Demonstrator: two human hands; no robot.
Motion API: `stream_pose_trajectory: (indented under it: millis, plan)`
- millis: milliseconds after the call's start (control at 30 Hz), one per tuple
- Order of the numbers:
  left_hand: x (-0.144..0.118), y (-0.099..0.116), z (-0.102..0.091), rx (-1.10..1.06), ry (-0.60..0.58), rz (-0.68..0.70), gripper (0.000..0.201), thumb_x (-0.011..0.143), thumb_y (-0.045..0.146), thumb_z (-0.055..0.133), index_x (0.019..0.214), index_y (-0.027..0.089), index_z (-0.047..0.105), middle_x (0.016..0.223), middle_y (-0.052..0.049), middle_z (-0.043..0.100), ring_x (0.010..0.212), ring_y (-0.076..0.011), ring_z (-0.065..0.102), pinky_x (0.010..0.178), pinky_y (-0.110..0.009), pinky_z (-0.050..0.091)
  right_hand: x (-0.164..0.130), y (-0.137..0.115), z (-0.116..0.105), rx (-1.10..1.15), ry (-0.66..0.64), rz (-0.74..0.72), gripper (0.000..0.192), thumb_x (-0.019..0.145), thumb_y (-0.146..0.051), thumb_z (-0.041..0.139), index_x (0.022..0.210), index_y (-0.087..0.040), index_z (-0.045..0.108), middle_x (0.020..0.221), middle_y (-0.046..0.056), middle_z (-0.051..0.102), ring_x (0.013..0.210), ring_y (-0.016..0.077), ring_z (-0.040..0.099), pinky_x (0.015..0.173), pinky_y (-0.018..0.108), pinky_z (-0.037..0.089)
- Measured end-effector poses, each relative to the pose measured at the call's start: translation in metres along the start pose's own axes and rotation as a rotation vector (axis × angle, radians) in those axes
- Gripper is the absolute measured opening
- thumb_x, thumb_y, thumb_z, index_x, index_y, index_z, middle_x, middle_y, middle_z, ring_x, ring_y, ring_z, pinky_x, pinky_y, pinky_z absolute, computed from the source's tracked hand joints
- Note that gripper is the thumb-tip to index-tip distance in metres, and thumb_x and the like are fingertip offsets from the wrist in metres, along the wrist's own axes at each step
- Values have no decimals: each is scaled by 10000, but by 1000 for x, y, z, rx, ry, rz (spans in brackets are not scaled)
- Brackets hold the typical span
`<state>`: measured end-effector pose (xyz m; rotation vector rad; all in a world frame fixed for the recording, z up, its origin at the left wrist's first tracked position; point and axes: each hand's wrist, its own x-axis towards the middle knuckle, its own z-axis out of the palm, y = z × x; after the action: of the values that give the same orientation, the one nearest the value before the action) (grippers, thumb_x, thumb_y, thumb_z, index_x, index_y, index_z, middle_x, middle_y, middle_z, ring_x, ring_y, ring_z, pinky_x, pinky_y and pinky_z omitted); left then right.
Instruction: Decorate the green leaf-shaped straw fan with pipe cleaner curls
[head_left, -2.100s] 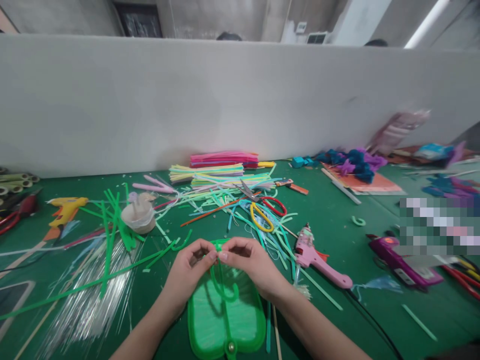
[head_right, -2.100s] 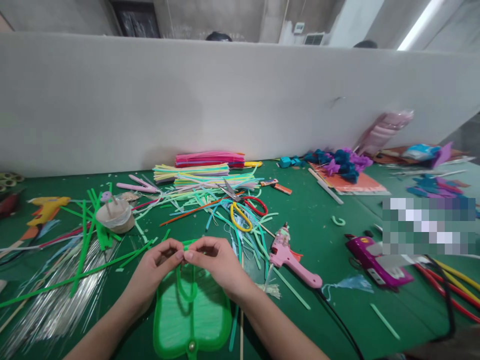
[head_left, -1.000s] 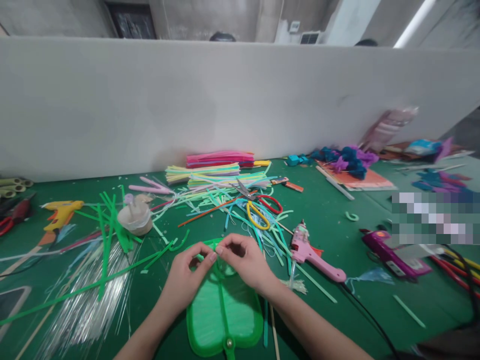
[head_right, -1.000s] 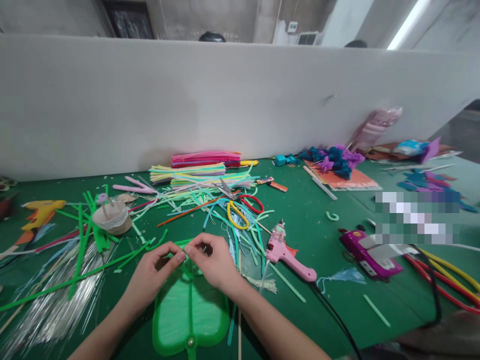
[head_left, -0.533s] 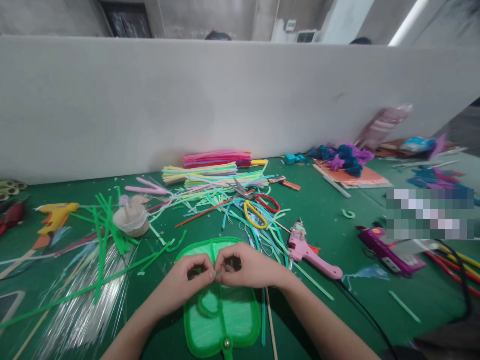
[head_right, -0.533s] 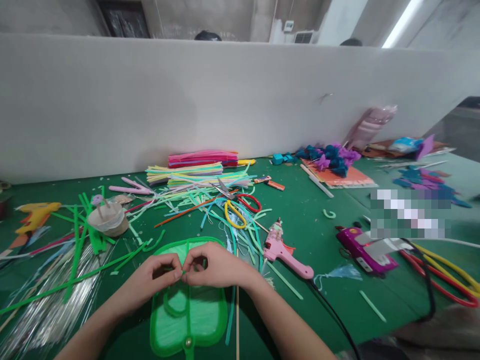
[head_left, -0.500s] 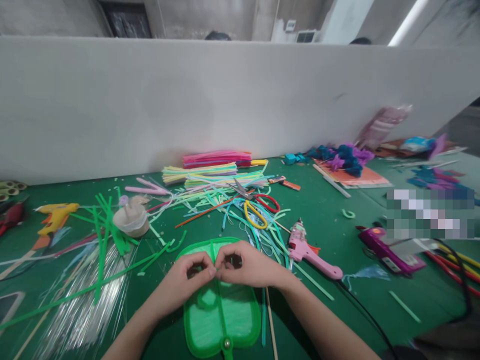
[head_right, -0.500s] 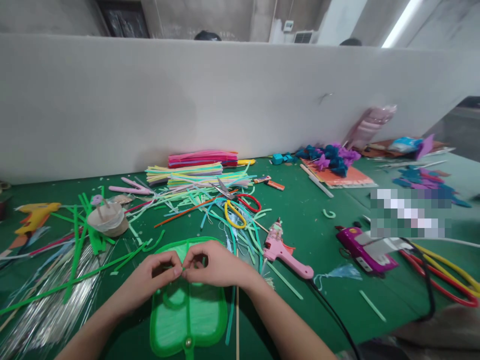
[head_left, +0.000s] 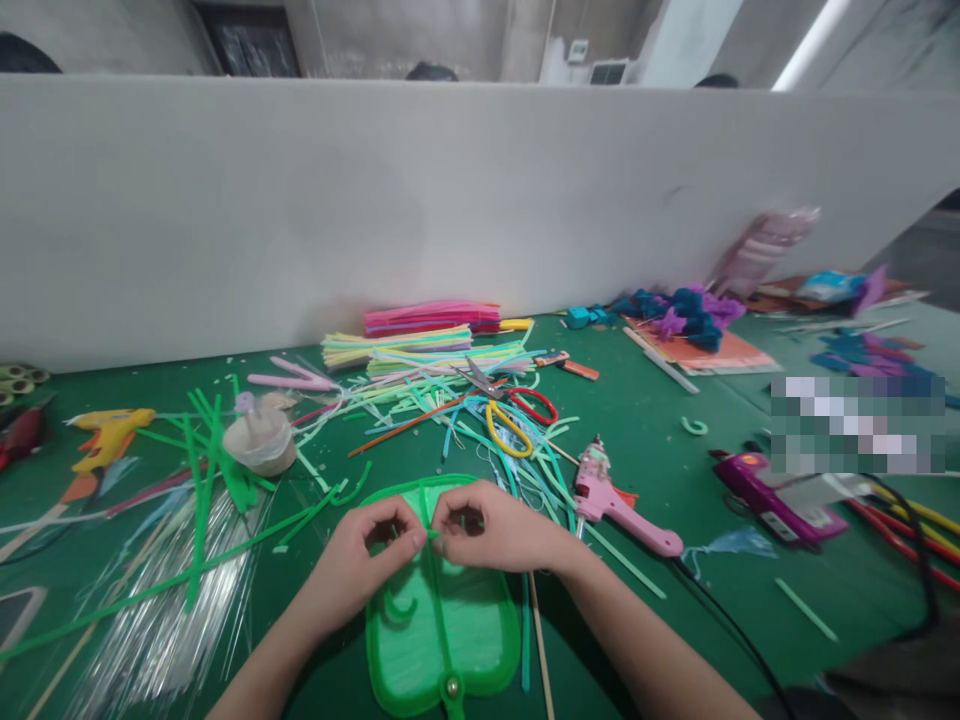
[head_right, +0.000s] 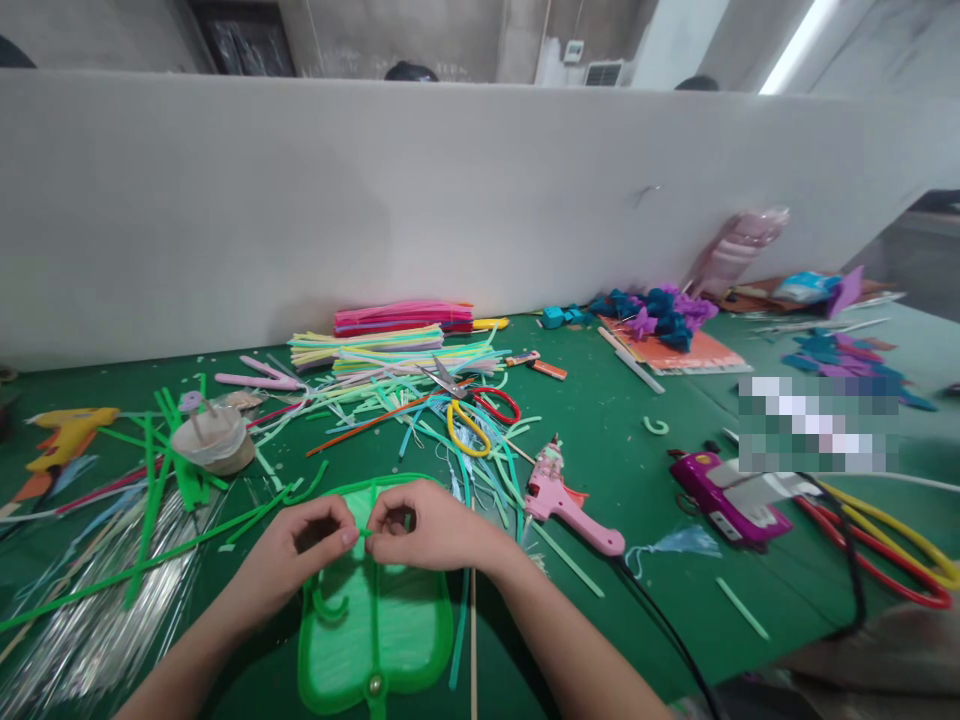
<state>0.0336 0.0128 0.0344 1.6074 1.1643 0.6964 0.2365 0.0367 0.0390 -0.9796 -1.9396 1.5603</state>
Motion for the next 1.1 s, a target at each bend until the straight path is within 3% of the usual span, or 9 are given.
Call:
stream_pose_trajectory:
  millis: [133, 500, 767, 833, 1000, 1100]
  plan:
    - [-1, 0, -1, -25, -2, 8, 255, 845, 383, 606, 698, 175, 597, 638, 27, 506, 611, -128, 441, 563, -228, 330, 0, 1, 2, 35, 7, -16, 14, 715, -154, 642, 712, -155, 629, 576, -72, 469, 549, 73, 408, 527, 195, 329]
    - [-4, -3, 4, -168, 234, 60, 260, 861, 392, 618, 712, 180, 590, 653, 33, 489, 618, -119, 439, 579, -226, 342, 5, 0, 13, 218, 305, -99, 243, 793, -389, 679, 743, -155, 638, 661, -22, 552, 613, 105, 460, 583, 234, 363]
    - [-1, -3, 8, -103, 279, 72, 250, 857, 381, 621, 709, 182, 589, 664, 29, 516, 638, -126, 472, 603, -228, 362, 14, 7, 31, 388, 492, -68, 326, 764, -485, 704, 753, -166, 637, 663, -20, 580, 601, 108, 492, 584, 238, 388]
    - [0, -5, 6, -115, 301, 45, 243, 860, 385, 616, 723, 186, 594, 658, 34, 512, 626, -123, 466, 598, -229, 358, 15, 8, 30, 425, 465, -31, 356, 733, -507, 733, 750, -159, 658, 657, -16, 603, 599, 109, 506, 594, 241, 397]
    - [0, -8, -5, -265, 228, 13, 241, 873, 351, 593, 696, 191, 558, 634, 37, 521, 625, -126, 479, 612, -237, 363, 11, 4, 16, 352, 181, 40, 373, 740, -510, 730, 758, -138, 714, 675, 8, 662, 586, 96, 500, 585, 231, 382]
    - [1, -10, -6, -309, 143, -7, 239, 861, 343, 603, 686, 188, 551, 611, 39, 517, 613, -123, 465, 604, -236, 348, 9, 1, 12, 326, 174, 41, 356, 789, -495, 684, 755, -141, 702, 657, -8, 631, 572, 86, 469, 563, 222, 353]
